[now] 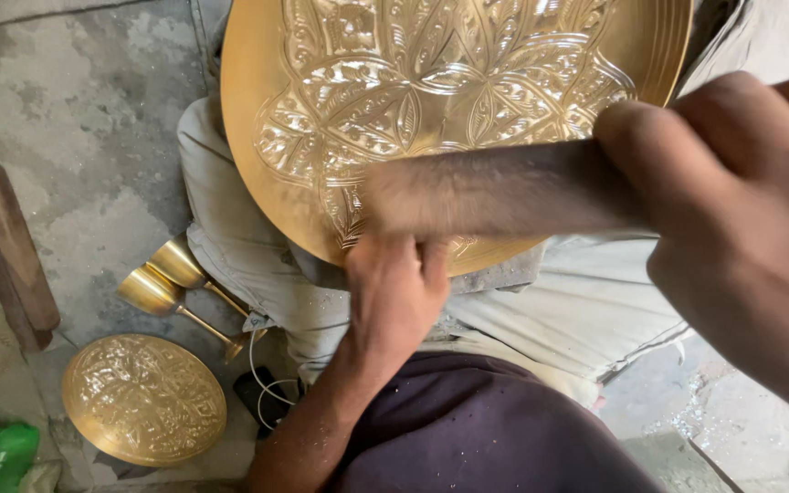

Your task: The person sits on the floor with a decorated brass plate on their lap and hammers a small chisel to carve ornamental patterns into the metal. They reposition the plate, adjust a rope around it, and continue hammering the chisel across different areas of the design.

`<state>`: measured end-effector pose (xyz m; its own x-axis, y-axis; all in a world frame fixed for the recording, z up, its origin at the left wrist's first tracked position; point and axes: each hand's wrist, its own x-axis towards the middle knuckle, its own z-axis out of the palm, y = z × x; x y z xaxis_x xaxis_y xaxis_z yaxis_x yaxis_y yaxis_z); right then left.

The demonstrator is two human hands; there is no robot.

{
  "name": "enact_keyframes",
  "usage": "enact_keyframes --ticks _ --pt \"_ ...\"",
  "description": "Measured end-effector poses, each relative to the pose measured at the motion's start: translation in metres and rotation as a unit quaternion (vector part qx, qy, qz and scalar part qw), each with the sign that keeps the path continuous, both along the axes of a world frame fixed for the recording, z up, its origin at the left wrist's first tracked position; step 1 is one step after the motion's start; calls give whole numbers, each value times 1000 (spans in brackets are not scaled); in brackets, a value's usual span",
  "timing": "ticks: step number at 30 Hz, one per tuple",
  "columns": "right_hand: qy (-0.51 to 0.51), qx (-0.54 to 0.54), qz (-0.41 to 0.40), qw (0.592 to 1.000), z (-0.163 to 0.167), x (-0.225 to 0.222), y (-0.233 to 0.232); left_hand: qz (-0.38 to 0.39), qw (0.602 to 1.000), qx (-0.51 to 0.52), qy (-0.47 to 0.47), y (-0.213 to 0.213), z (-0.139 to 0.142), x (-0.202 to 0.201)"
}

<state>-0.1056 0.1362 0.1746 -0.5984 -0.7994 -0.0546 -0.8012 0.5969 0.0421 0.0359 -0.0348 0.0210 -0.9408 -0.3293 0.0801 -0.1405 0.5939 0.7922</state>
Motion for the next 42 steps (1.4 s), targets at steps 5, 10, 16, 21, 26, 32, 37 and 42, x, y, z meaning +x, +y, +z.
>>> enact_keyframes --ticks 5,10,16,21,26,32,37,42 --pt "-94 -129 -135 978 -24 -2 44 -32 995 80 42 -25 14 -18" --pt "7 -108 -160 981 -52 6 77 -207 972 109 31 -39 14 -47" --pt "-258 -294 -321 863 -71 2 88 -225 973 43 28 -37 10 -49" --pt "-294 -280 -332 851 -65 -2 73 -235 972 12 13 -36 10 -50" --pt "-236 -176 -382 876 -58 5 61 -268 963 5 -7 -38 18 -55" --pt "-228 -257 -357 869 -67 15 66 -302 953 26 -14 -37 24 -65" --pt "-187 -194 -332 904 -68 30 68 -321 940 96 -60 -38 29 -66" --pt "-94 -121 -279 948 -67 40 67 -344 933 63 -81 -39 31 -69"
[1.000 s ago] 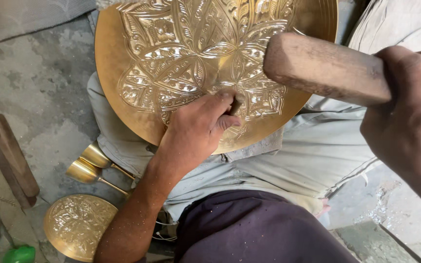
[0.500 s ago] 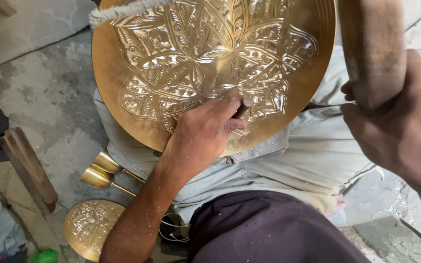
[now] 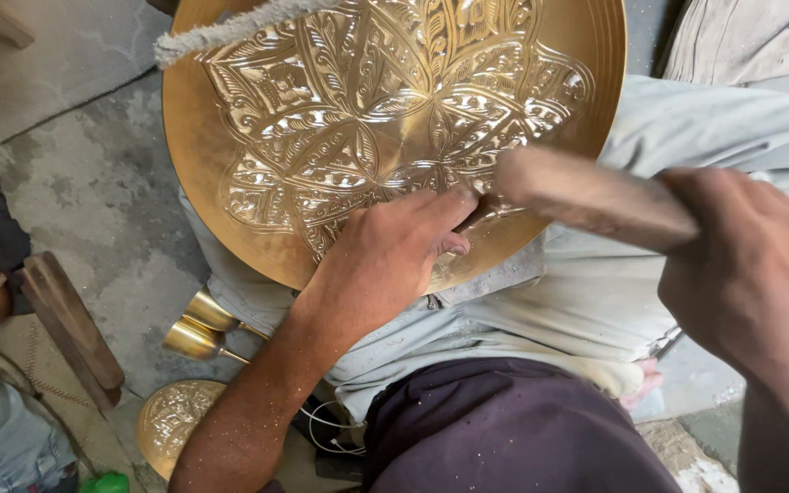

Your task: The person sits on the floor with a decorated brass plate on their lap and hammers a small chisel to carve ornamental patterns into the metal. They reposition the plate, adjust a rope around it, and continue hammering the chisel across different areas of the design.

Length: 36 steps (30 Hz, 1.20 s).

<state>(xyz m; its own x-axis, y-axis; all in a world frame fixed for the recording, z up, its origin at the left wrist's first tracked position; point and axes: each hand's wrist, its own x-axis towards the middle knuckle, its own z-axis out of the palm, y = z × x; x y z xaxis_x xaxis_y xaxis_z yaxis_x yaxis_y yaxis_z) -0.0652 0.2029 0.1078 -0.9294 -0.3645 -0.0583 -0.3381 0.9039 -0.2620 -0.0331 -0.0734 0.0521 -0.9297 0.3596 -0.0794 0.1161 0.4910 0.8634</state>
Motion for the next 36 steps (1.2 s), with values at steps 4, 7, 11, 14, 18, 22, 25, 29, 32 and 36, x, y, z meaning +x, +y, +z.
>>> enact_keyframes --ticks 4,7,11,14,18,22,25,29,32,36 --pt "-73 61 -66 993 -4 11 3 -17 1000 -11 -18 1 2 -3" --pt "-91 -106 -116 983 -12 18 4 -20 998 -14 -56 2 2 -5" --pt "-76 106 -51 990 -20 24 7 -23 999 -6 -41 2 2 -8" --pt "-71 -141 -167 973 -26 31 7 -28 999 -9 -41 1 6 -9" --pt "-134 -60 -163 976 -32 40 10 -34 998 -21 -50 0 10 -8" --pt "-146 -217 -213 942 -40 47 11 -49 998 -33 -22 -2 7 -6" --pt "-51 -54 -104 992 -42 47 13 -43 997 -43 -48 -4 5 1" --pt "-132 -313 -218 915 -34 38 22 193 978 17 75 5 12 23" --pt "-132 -298 -267 907 -24 24 29 344 935 87 -6 19 16 44" --pt "-52 -203 -148 967 -14 8 23 377 922 91 -2 39 1 52"
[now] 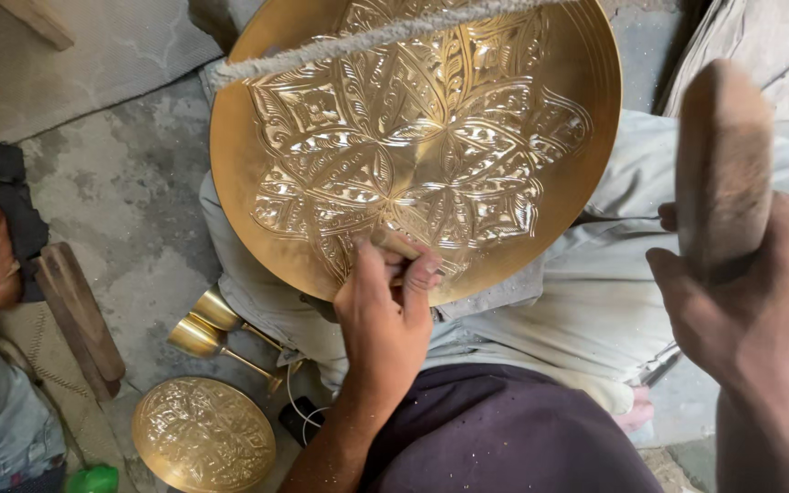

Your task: The person sits on the floor with a decorated brass plate on their lap and hammers a small chisel to carve ornamental patterns into the metal. They reposition the plate, adjust a rope around it, and continue hammering the chisel across different areas of the design.

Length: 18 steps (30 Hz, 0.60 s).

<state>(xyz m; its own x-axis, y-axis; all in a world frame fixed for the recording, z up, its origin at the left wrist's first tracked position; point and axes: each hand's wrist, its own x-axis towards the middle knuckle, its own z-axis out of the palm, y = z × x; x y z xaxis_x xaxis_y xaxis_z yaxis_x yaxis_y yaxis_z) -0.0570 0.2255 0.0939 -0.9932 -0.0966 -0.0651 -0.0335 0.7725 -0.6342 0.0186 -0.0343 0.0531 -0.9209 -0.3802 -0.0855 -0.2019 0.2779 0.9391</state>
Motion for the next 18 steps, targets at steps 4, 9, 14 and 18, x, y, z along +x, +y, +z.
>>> enact_keyframes --ticks 4,9,14,18 --pt "51 58 75 994 17 -22 -21 12 998 -62 4 8 -13 4" --pt "161 151 256 941 55 -53 -53 21 994 -109 -27 11 -22 6" --pt "181 182 327 910 78 -68 -89 35 991 -117 -55 16 -26 7" --pt "244 352 402 809 86 -78 -102 23 992 -126 -7 14 -26 7"
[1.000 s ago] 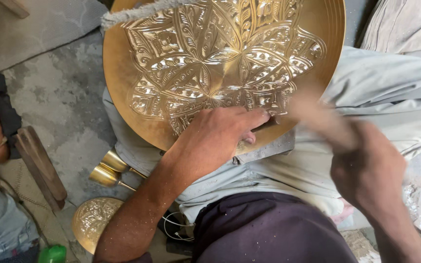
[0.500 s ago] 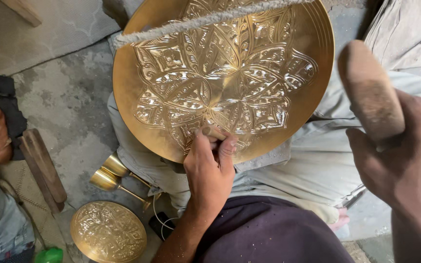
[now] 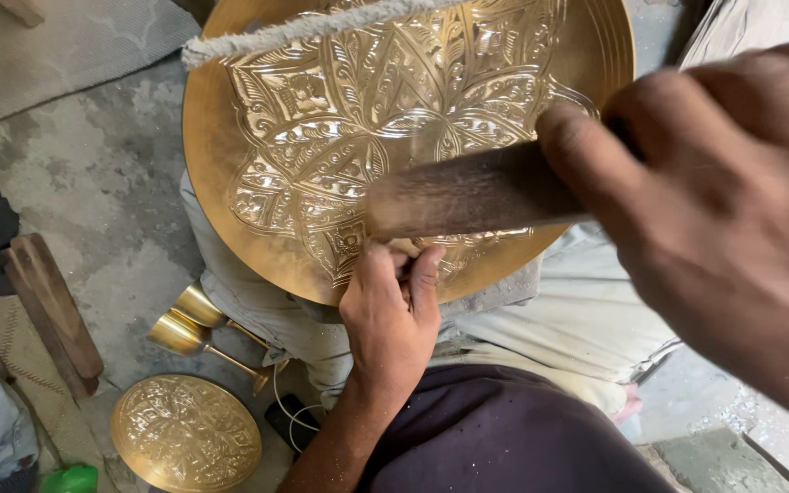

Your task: The person sits on the floor with a decorated brass plate on their lap and hammers a small chisel to carve ornamental patterns into the metal. They reposition the plate, adjust a rope around it, and continue hammering the chisel across different areas of the design.

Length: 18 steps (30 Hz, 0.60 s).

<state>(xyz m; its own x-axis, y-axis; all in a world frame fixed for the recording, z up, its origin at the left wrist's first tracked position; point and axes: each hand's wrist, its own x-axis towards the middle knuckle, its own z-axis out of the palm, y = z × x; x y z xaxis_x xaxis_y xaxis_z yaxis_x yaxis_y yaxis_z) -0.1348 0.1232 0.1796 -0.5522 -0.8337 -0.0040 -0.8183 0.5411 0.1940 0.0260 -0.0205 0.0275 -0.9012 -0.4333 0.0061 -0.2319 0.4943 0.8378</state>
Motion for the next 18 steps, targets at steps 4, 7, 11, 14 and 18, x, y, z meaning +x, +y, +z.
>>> enact_keyframes --ticks 4,7,11,14,18 --pt "-9 66 -2 998 -1 -6 -4 -33 998 24 51 -5 4 0" --pt "-53 19 -31 998 -2 -8 -2 -26 999 -14 25 -4 6 -1" --pt "-47 49 -19 998 -12 -6 6 -33 999 15 -7 -6 5 -3" --pt "-117 -30 -93 988 -22 -5 21 -67 998 2 10 -11 5 -8" --pt "-184 14 -195 963 -40 0 45 -155 986 39 -41 -21 5 -24"
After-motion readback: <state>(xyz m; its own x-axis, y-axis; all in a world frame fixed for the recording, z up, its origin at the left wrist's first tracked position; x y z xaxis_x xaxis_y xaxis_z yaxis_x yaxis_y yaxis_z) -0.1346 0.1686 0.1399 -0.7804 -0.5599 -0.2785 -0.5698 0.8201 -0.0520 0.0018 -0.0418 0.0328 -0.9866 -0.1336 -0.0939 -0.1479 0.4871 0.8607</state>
